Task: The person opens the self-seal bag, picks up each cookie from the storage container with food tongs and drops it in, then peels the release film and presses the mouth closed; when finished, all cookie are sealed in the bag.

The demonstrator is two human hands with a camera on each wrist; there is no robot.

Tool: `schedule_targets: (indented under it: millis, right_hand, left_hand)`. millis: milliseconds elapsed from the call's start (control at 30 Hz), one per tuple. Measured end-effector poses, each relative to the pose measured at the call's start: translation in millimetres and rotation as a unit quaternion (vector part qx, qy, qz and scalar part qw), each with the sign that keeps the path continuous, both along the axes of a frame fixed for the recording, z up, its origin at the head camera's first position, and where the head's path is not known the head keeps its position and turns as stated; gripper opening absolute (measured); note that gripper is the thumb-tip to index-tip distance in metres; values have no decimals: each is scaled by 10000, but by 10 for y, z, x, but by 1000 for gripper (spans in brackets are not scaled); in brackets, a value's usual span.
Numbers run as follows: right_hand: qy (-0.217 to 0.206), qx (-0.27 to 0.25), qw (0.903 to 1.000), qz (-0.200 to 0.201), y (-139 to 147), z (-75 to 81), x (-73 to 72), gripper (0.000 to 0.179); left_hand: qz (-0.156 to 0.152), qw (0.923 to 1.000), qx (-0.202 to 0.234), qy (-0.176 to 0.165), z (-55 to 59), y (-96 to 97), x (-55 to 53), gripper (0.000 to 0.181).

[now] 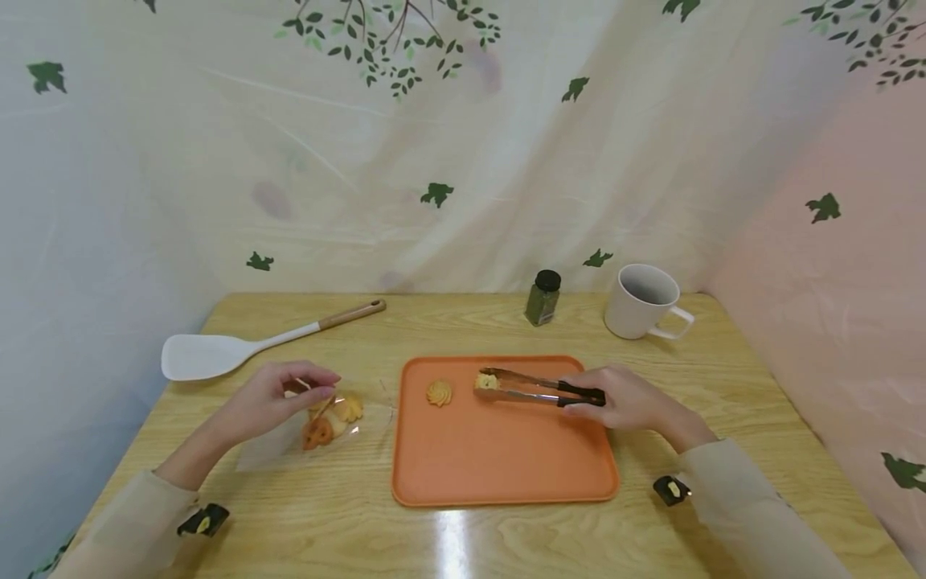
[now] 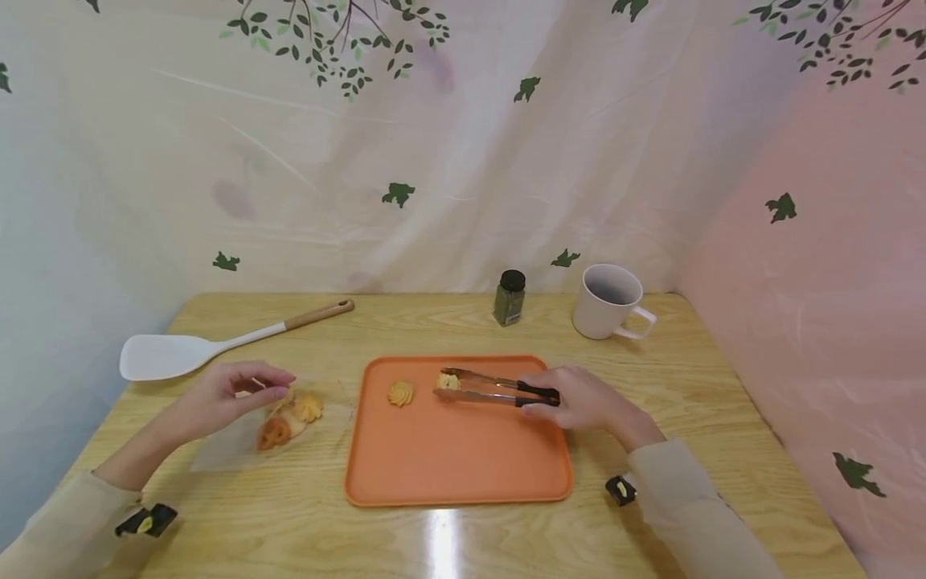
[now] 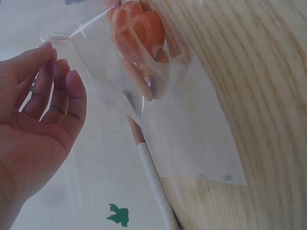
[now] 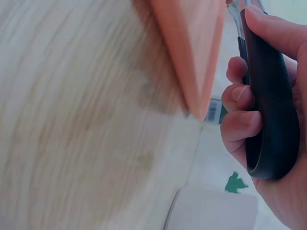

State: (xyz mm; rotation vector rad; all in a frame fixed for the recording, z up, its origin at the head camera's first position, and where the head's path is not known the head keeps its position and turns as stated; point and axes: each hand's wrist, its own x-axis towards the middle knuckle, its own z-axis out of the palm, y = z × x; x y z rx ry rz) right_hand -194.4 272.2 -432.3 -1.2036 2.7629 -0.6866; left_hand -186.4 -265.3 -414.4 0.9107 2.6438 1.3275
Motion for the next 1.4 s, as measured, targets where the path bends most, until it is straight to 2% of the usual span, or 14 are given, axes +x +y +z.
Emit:
schedule_targets:
  millis: [133,267,433,500,667,767,933,1033,1167,1400]
  right_hand:
    - [-18,2,10000,74,-100,78,0,40]
    - [-222,28,9997,123,-270,189,-28,41]
    - [-435,69,9987,263,-547,292,-79,47]
    - [-498,43,9980,390,-678,310,-102,43]
    - [-672,-119,9938,883,-1005,290,-172,15]
    - [-752,-205,9906,1123,-1165,254,-217,5]
    - [-769,-171,9873,1380,-1376,214,-264,7]
    - [-745,-18,9879,1362,-1460,212,-258,12]
    - [-765,85,9883,1315,-1514,244,-220,12]
    - [-712,-105,9858,1516,-1522,302,-158,4]
  left_hand:
    - [40,10000,-33,-67,2,-7,-2,18]
    - [85,9998,-68,-136,-2,-16,-10,19]
    - [65,10000,-19,-21,0,-30,-12,18]
    - [62,10000,9,20,4,-32,-12,17]
    - [109,9999,-31,16,10,-31,-16,17]
    - [91,10000,10,19,8,-35,-14,17]
    - [24,9999,105,69,2,-46,-9,17]
    - [35,9999,95,94,-5,-50,-12,17]
    - [67,9999,72,105,-13,-55,-20,17]
    - [154,9998,86,133,-17,-75,-26,18]
